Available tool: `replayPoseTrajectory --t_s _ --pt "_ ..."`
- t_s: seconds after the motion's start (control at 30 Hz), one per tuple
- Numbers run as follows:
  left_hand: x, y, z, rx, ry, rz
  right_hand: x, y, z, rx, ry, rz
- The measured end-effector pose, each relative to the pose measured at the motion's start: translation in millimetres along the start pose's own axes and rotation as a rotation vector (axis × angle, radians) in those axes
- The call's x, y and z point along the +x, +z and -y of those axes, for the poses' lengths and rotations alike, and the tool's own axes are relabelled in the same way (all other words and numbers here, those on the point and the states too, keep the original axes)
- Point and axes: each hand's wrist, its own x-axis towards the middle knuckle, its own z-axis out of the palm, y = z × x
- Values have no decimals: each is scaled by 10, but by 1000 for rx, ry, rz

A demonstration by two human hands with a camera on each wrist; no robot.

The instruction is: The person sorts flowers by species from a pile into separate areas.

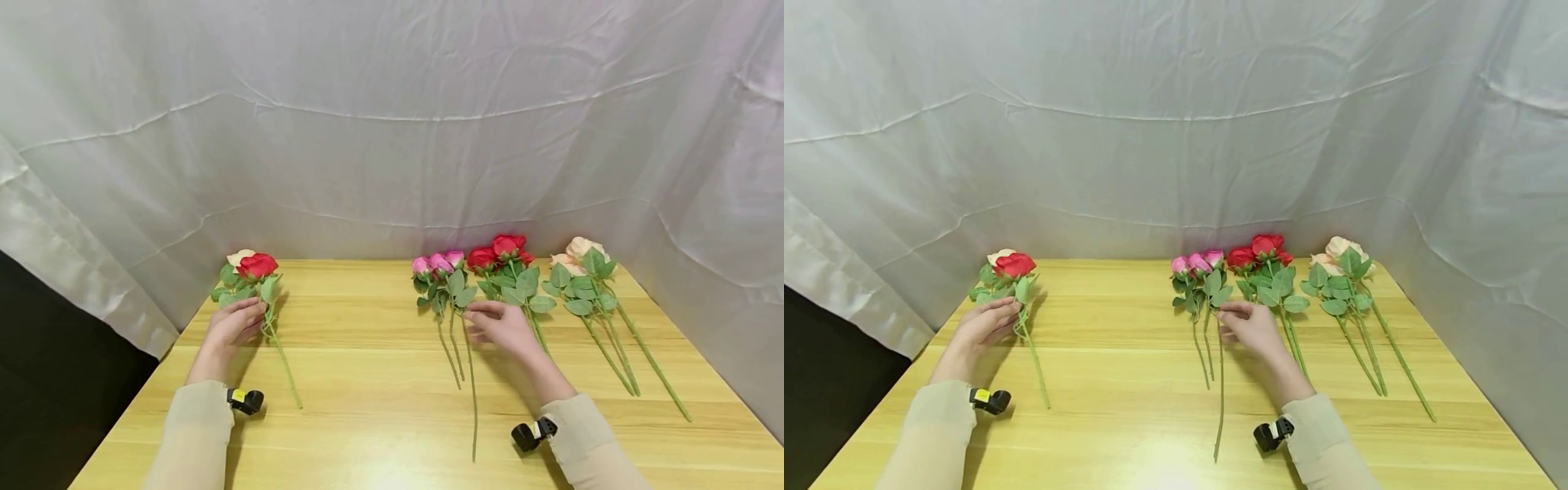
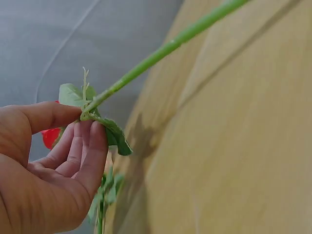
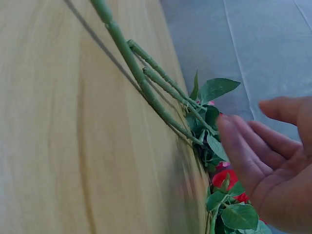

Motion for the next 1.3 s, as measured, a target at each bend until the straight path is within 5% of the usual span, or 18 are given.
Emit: replayPoseTrajectory --t_s 0.3,0.6,0.93,1.3 --pt "-70 411 -139 -164 53 42 -2 11 73 177 -175 -217" --pt "-68 1095 -225 -292 94 79 -20 143 130 291 -246 -287" --pt "-95 1829 -195 -330 120 165 -51 344 122 229 -232 -192" --pt "-186 2357 -113 -313 130 243 -122 566 108 182 -203 -21"
